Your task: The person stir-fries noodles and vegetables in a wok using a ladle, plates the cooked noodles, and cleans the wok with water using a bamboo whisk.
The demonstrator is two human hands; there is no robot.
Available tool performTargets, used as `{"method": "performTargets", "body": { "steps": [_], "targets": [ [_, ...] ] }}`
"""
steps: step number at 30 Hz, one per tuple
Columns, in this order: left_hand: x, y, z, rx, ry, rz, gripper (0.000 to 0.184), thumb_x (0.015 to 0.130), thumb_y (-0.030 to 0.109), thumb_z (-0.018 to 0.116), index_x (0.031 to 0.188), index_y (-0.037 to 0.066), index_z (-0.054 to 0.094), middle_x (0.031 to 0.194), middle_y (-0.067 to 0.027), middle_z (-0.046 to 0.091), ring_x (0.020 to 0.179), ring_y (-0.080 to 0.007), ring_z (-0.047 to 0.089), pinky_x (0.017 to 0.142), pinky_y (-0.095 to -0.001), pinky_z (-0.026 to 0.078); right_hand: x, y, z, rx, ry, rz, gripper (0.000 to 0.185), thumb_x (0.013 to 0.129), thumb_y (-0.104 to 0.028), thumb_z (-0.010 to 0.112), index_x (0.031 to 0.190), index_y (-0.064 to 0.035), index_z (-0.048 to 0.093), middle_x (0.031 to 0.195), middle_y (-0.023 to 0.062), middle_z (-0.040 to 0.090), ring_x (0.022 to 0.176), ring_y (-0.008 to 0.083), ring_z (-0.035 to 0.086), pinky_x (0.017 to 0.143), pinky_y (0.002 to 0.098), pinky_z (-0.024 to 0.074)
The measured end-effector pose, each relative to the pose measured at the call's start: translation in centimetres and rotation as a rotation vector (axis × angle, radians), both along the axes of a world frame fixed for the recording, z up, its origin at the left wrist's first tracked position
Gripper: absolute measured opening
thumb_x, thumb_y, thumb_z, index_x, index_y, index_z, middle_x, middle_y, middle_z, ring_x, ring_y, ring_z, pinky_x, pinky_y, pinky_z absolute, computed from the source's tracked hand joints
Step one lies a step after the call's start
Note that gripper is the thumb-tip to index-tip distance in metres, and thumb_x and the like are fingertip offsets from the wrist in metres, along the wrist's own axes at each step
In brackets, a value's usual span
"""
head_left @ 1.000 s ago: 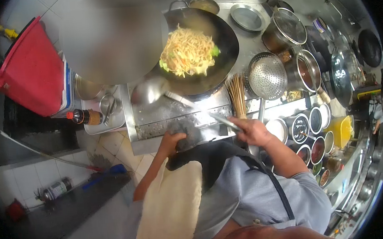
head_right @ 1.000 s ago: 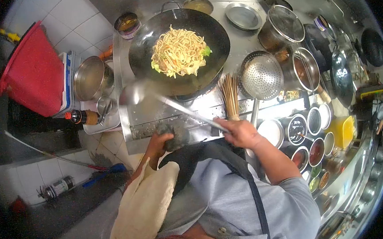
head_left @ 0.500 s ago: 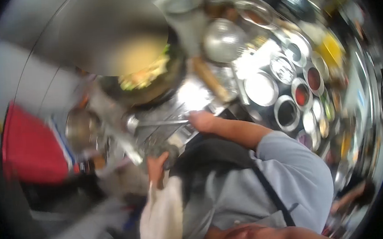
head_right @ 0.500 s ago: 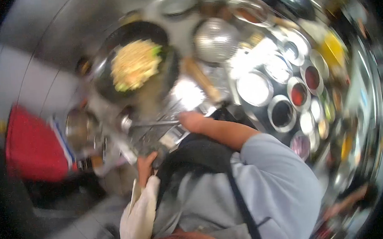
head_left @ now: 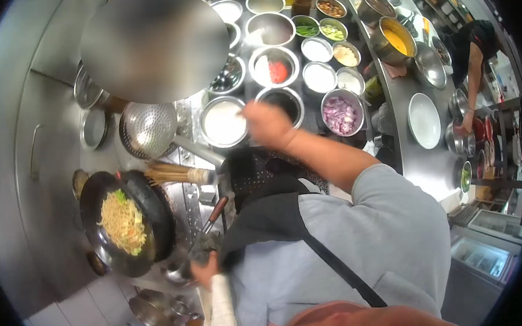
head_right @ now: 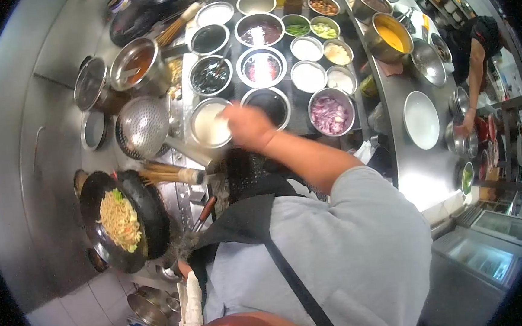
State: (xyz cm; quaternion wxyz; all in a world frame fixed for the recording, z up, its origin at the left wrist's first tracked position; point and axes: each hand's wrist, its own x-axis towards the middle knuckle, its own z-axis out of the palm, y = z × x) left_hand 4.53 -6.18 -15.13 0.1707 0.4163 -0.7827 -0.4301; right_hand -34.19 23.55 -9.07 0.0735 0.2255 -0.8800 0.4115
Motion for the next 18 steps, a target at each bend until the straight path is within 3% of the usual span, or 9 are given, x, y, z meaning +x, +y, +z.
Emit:
{"method": "performTargets", "body": {
  "steps": [1, 2, 4, 6, 8, 11, 13, 14, 18],
  "targets": [
    [-1.5, 0.1, 1.8, -0.001, -0.002, -0.012, 0.063, 0.072, 0.021, 0.09, 0.122, -0.008, 0.064, 0.117, -0.0208, 0.07, 0.104, -0.0303, 0.066, 0.097, -0.0399, 0.05, -2.9, 3.8, 0.5, -0.005, 0.047, -0.096, 0.027, 0.086, -0.004, 0.055, 0.108, -0.007, 0.069, 0.101, 0.0189, 0.067, 0.097, 0.0403, 0.065, 0.087, 0.0454, 0.0534],
    [-2.9, -0.3, 3.3, 0.09, -0.142, -0.228, 0.065, 0.07, 0.018, 0.09, 0.126, -0.004, 0.063, 0.117, -0.019, 0.07, 0.106, -0.0297, 0.067, 0.097, -0.039, 0.05, -5.8, 7.4, -0.5, 0.019, -0.066, -0.367, 0.027, 0.087, -0.005, 0.056, 0.111, -0.0076, 0.069, 0.109, 0.0194, 0.066, 0.1, 0.0402, 0.065, 0.088, 0.0446, 0.0528],
    [-4.2, 0.0, 2.7, 0.178, -0.29, -0.445, 0.069, 0.069, 0.016, 0.09, 0.13, 0.0, 0.063, 0.118, -0.0172, 0.071, 0.107, -0.0291, 0.068, 0.097, -0.0382, 0.051, -10.9, 14.8, -0.2, 0.115, -0.048, -0.526, 0.032, 0.092, -0.015, 0.057, 0.12, -0.0087, 0.069, 0.121, 0.0197, 0.066, 0.11, 0.0372, 0.065, 0.096, 0.0438, 0.0506],
    [-3.4, 0.7, 0.1, 0.028, -0.366, -0.45, 0.074, 0.068, 0.012, 0.088, 0.136, 0.006, 0.061, 0.118, -0.0149, 0.071, 0.107, -0.0277, 0.069, 0.096, -0.037, 0.052, -16.9, 20.7, -0.8, 0.226, -0.126, -0.631, 0.03, 0.092, -0.023, 0.059, 0.116, -0.0092, 0.072, 0.11, 0.0176, 0.073, 0.105, 0.0359, 0.068, 0.094, 0.0433, 0.0522],
    [-3.3, 1.4, -1.4, -0.077, -0.439, -0.445, 0.077, 0.068, 0.01, 0.087, 0.139, 0.008, 0.059, 0.119, -0.0145, 0.071, 0.107, -0.0273, 0.069, 0.096, -0.0365, 0.053, -21.5, 24.0, -0.3, 0.319, -0.277, -0.605, 0.03, 0.093, -0.025, 0.059, 0.114, -0.009, 0.073, 0.111, 0.0179, 0.073, 0.104, 0.0351, 0.069, 0.093, 0.0431, 0.0527],
    [0.7, 0.3, -6.0, -0.207, -0.665, -0.489, 0.078, 0.069, 0.007, 0.083, 0.142, 0.008, 0.055, 0.12, -0.0156, 0.07, 0.106, -0.0277, 0.068, 0.095, -0.0364, 0.053, -29.4, 26.9, -4.0, 0.331, -0.137, -0.506, 0.029, 0.09, -0.018, 0.059, 0.113, -0.0112, 0.075, 0.114, 0.018, 0.072, 0.107, 0.0353, 0.069, 0.094, 0.0456, 0.0521],
    [3.5, -0.2, -7.7, -0.255, -0.805, -0.526, 0.08, 0.07, 0.005, 0.081, 0.145, 0.008, 0.053, 0.121, -0.0164, 0.069, 0.106, -0.028, 0.068, 0.095, -0.0363, 0.053, -33.2, 27.1, -5.9, 0.404, -0.198, -0.368, 0.029, 0.089, -0.015, 0.058, 0.112, -0.0105, 0.075, 0.114, 0.0189, 0.072, 0.108, 0.0357, 0.068, 0.095, 0.0462, 0.0518],
    [3.6, 0.5, -7.2, -0.267, -0.858, -0.53, 0.08, 0.07, 0.004, 0.08, 0.146, 0.008, 0.052, 0.121, -0.0168, 0.069, 0.106, -0.0282, 0.068, 0.095, -0.0362, 0.053, -34.2, 26.6, -6.3, 0.481, -0.242, -0.243, 0.029, 0.089, -0.013, 0.057, 0.112, -0.0097, 0.075, 0.114, 0.0199, 0.071, 0.109, 0.0361, 0.068, 0.096, 0.0469, 0.0515],
    [2.8, 3.7, -3.8, -0.125, -0.904, -0.44, 0.068, 0.079, 0.008, 0.076, 0.143, 0.007, 0.053, 0.119, -0.0182, 0.069, 0.103, -0.0294, 0.068, 0.092, -0.037, 0.054, -37.6, 24.5, -7.8, 0.793, -0.379, -0.187, 0.029, 0.088, -0.01, 0.056, 0.111, -0.006, 0.073, 0.116, 0.0225, 0.07, 0.112, 0.0393, 0.066, 0.096, 0.0468, 0.0515]
  ]
}}
